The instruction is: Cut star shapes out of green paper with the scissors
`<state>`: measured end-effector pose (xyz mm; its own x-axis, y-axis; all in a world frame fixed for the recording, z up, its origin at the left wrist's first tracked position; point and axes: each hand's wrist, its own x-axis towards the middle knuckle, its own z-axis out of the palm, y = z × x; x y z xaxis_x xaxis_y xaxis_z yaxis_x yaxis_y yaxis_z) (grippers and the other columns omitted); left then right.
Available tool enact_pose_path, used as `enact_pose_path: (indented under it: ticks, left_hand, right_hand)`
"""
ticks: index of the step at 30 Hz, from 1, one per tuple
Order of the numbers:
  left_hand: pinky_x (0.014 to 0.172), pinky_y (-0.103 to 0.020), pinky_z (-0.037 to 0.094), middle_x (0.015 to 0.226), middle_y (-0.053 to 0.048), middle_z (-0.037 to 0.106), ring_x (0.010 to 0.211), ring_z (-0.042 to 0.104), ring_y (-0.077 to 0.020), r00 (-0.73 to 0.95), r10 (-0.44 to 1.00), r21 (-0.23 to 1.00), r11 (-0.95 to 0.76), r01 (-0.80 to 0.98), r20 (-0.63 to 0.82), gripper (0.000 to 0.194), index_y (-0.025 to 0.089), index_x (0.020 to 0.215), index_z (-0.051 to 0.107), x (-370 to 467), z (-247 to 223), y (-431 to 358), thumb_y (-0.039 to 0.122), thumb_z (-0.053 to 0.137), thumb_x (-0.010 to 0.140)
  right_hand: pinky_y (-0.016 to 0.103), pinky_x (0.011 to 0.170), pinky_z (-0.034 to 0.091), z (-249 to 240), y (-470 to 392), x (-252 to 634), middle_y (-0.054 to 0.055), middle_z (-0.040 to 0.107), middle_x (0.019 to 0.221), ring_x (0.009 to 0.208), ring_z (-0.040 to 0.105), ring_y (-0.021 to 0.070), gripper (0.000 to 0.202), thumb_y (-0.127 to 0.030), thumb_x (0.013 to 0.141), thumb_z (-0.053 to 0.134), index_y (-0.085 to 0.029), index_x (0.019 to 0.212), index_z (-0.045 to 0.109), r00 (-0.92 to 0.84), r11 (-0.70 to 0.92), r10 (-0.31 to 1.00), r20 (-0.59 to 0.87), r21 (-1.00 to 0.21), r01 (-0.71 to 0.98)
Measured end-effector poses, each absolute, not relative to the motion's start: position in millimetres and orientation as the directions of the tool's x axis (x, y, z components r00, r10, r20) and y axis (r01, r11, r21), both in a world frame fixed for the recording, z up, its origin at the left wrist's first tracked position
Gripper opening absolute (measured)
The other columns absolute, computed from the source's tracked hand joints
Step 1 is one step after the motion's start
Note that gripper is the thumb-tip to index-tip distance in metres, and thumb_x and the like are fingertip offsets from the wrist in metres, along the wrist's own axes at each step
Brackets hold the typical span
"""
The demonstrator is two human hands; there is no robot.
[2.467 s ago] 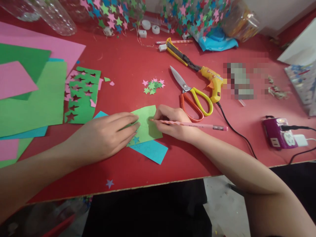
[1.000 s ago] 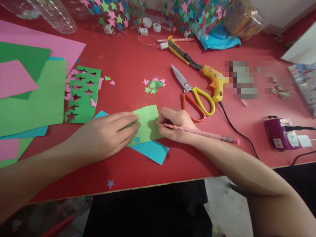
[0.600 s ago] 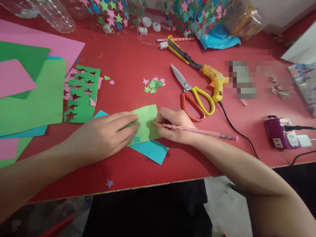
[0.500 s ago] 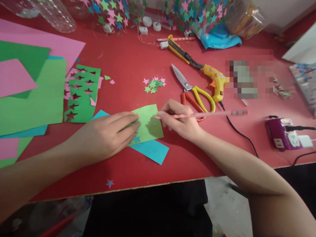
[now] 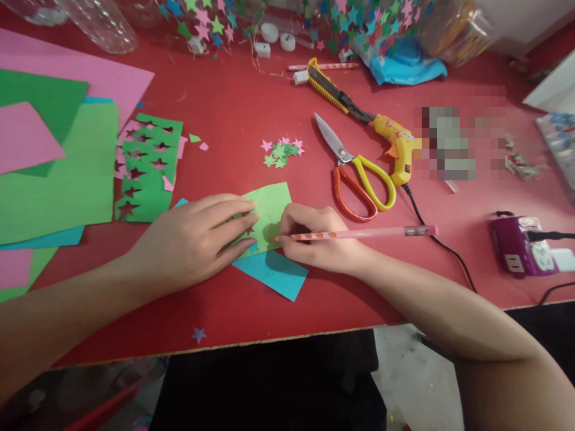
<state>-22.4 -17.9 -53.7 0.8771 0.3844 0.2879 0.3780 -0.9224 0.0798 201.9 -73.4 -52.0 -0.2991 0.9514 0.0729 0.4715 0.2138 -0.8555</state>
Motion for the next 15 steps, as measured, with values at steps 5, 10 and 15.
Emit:
enact_pose_path:
  ticks: [5,10,15]
  left_hand:
    - [0.081,-0.041,0.055,0.107,-0.014,0.067,0.102,0.062,-0.0282,0.869,0.409,0.107,-0.912,0.395,0.277,0.023,0.012,0.099,0.067,-20.3,-53.1,-17.8,0.026,0.051,0.09]
    - [0.08,-0.042,0.055,0.106,-0.015,0.067,0.102,0.062,-0.0286,0.868,0.416,0.125,-0.909,0.397,0.272,0.022,0.012,0.098,0.067,-19.6,-53.1,-17.7,0.026,0.051,0.09]
    - [0.079,-0.042,0.055,0.106,-0.016,0.067,0.102,0.062,-0.0294,0.867,0.42,0.136,-0.907,0.397,0.268,0.023,0.011,0.098,0.067,-19.6,-53.1,-18.0,0.025,0.052,0.09]
  right_hand:
    - [0.02,0.05,0.036,-51.9,-71.9,202.2,-0.003,0.057,0.063,0.053,0.048,0.0074,0.015,-0.014,0.079,0.06,-0.018,0.068,0.052,-0.333,0.244,0.939,0.08,-0.841,0.484]
    - [0.02,0.051,0.036,-53.1,-72.6,202.9,-0.003,0.057,0.064,0.054,0.048,0.0071,0.014,-0.014,0.079,0.061,-0.018,0.069,0.052,-0.351,0.245,0.934,0.064,-0.83,0.501]
    - [0.02,0.05,0.036,-54.9,-72.8,201.1,-0.003,0.056,0.064,0.054,0.047,0.0071,0.015,-0.013,0.079,0.061,-0.018,0.068,0.051,-0.328,0.248,0.941,0.08,-0.823,0.511]
